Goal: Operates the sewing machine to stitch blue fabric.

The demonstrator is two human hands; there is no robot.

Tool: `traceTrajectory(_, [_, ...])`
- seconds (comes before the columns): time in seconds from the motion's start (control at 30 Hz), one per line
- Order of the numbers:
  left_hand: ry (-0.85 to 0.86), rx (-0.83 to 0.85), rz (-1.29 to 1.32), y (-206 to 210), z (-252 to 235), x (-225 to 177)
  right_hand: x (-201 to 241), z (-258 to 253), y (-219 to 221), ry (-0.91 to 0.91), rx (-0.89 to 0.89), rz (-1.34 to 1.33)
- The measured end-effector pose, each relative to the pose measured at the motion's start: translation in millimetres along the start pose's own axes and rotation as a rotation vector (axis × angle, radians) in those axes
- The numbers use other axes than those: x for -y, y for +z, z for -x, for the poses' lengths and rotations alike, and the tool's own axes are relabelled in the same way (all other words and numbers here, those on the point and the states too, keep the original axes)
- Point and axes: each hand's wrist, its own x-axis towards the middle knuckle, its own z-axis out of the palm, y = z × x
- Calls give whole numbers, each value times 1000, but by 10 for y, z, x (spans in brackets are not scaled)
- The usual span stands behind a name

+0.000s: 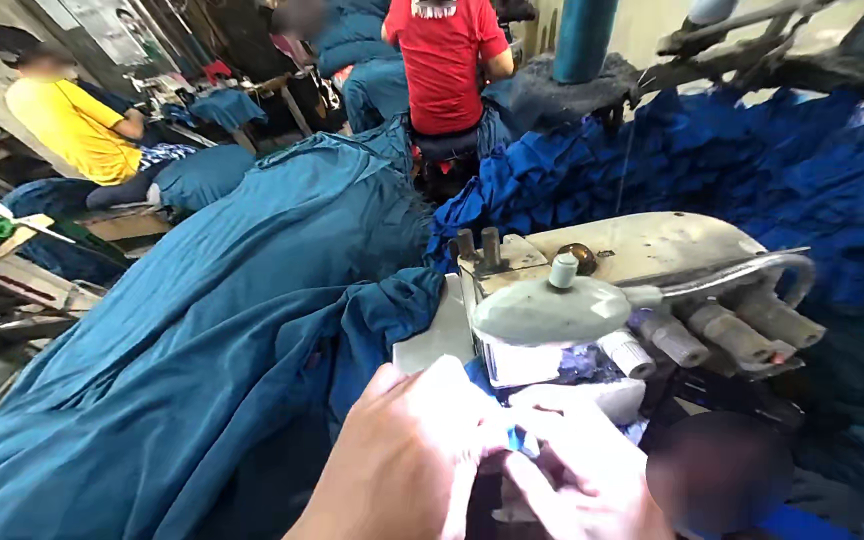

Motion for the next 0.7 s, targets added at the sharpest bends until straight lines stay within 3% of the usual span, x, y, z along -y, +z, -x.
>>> traceTrajectory(0.07, [59, 16, -69, -60, -30, -7, -49, -59, -44, 13, 77, -226])
traceTrajectory(0.17, [241, -15, -68, -24, -26, 21, -46, -32, -155, 180, 250, -612])
traceTrajectory(0.23, [336, -9, -14, 150, -16, 123, -69, 7, -192, 236, 331, -714])
traceTrajectory(0.4, [353, 178, 213, 208, -101, 305, -97, 54, -245, 222, 390, -664])
traceTrajectory(0.53, [448, 120, -29, 103, -207, 221, -24, -43, -252, 380, 437, -513])
traceTrajectory(0.7, [524, 18, -128, 165, -211, 245, -61, -121, -245, 221, 505, -438])
